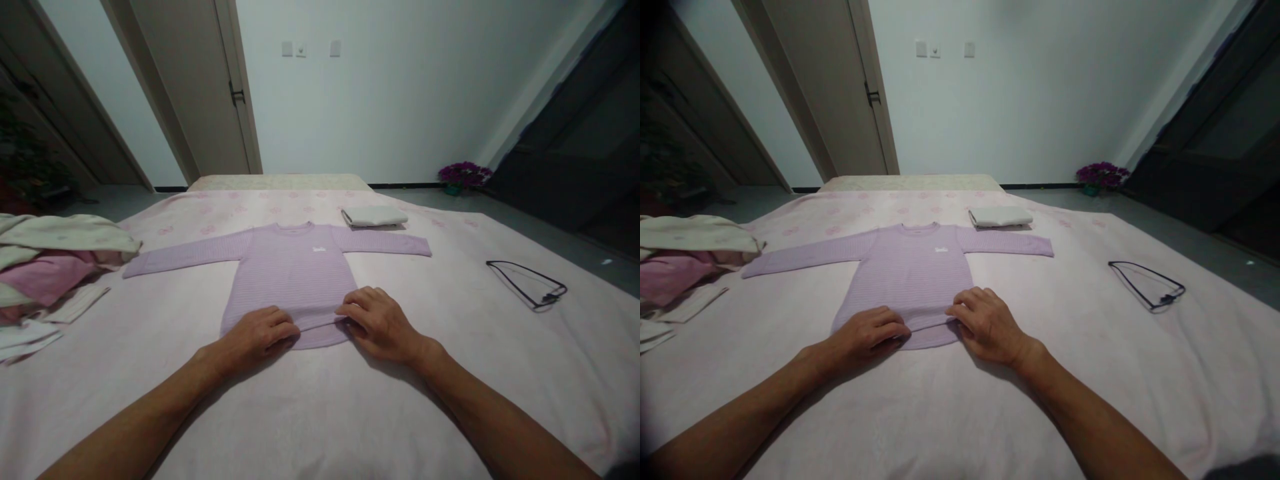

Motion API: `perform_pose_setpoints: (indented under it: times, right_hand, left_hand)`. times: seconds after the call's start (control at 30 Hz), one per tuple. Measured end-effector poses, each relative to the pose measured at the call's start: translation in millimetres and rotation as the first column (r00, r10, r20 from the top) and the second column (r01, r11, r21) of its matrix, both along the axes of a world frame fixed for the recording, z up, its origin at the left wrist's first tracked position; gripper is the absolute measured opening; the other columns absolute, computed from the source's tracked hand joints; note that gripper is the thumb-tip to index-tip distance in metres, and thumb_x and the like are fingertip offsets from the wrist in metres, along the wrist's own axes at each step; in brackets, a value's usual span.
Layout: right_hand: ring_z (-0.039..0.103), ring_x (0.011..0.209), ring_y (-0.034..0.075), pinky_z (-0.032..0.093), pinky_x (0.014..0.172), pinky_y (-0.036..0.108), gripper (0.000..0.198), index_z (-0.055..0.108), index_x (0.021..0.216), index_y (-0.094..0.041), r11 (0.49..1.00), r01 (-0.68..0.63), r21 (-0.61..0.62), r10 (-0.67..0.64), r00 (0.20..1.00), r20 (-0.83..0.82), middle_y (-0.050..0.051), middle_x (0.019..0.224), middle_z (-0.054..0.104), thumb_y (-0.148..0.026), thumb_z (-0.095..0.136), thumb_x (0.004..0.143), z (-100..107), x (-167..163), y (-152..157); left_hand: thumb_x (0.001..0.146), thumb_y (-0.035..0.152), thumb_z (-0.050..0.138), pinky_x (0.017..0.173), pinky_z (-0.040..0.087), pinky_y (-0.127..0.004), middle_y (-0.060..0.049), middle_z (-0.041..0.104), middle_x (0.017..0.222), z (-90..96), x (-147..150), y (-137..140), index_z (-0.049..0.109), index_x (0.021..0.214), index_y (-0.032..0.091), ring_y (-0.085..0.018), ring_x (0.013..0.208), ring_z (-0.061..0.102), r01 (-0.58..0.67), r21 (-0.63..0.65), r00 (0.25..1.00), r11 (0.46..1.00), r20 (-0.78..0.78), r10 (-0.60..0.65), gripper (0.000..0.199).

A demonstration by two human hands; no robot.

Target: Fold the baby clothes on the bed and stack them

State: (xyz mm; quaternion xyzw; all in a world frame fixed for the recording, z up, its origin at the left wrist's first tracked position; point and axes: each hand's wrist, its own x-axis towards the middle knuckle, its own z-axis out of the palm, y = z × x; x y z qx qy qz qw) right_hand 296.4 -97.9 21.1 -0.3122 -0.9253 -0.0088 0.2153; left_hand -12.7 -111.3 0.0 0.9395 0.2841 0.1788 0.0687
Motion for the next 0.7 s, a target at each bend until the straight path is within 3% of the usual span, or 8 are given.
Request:
perform_pose_setpoints:
  times: [0.07,0.23,0.37,0.7]
  right_hand:
    - [0.053,0.09,0.022,0.038,0.08,0.035,0.019,0.065,0.104,-0.019,0.999,0.021,-0.026,-0.02,1.0,0.006,0.009,0.1,0.065,-0.012,0.057,0.088,-3,2,5]
    - [0.053,0.082,0.018,0.039,0.076,0.031,0.019,0.067,0.09,-0.019,0.983,-0.132,-0.127,0.126,0.991,-0.054,0.005,0.085,0.063,-0.005,0.055,0.085,-9,6,9]
    - [0.053,0.08,0.018,0.04,0.076,0.032,0.021,0.069,0.085,-0.019,0.977,-0.138,-0.163,0.133,0.99,-0.038,0.004,0.082,0.061,-0.004,0.056,0.079,-10,8,10]
    - [0.054,0.078,0.018,0.041,0.076,0.032,0.03,0.072,0.08,-0.02,0.97,-0.145,-0.194,0.132,0.988,-0.082,0.004,0.081,0.062,-0.001,0.053,0.068,-10,11,16]
  left_hand:
    - [0.099,0.017,0.049,0.071,0.046,-0.026,-0.004,0.066,0.092,0.5,-1,0,0.063,0.11,0.021,-0.015,0.082,0.058,-0.018,-0.027,1.0,0.999,0.017,0.018,0.018]
    - [0.093,0.007,0.049,0.067,0.044,-0.025,-0.004,0.064,0.09,-3.5,-8,1,0.062,0.116,0.022,-0.015,0.079,0.057,-0.015,-0.03,0.999,0.999,0.04,0.016,0.03]
    - [0.089,0.004,0.049,0.068,0.043,-0.026,-0.004,0.063,0.09,-4.1,-11,1,0.063,0.115,0.022,-0.016,0.081,0.057,0.02,-0.029,1.0,0.999,0.005,-0.02,0.034]
    - [0.096,0.014,0.048,0.064,0.041,-0.028,-0.004,0.063,0.084,3.6,-5,-4,0.065,0.102,0.021,-0.016,0.074,0.054,0.048,0.048,0.999,0.998,-0.027,-0.047,0.02]
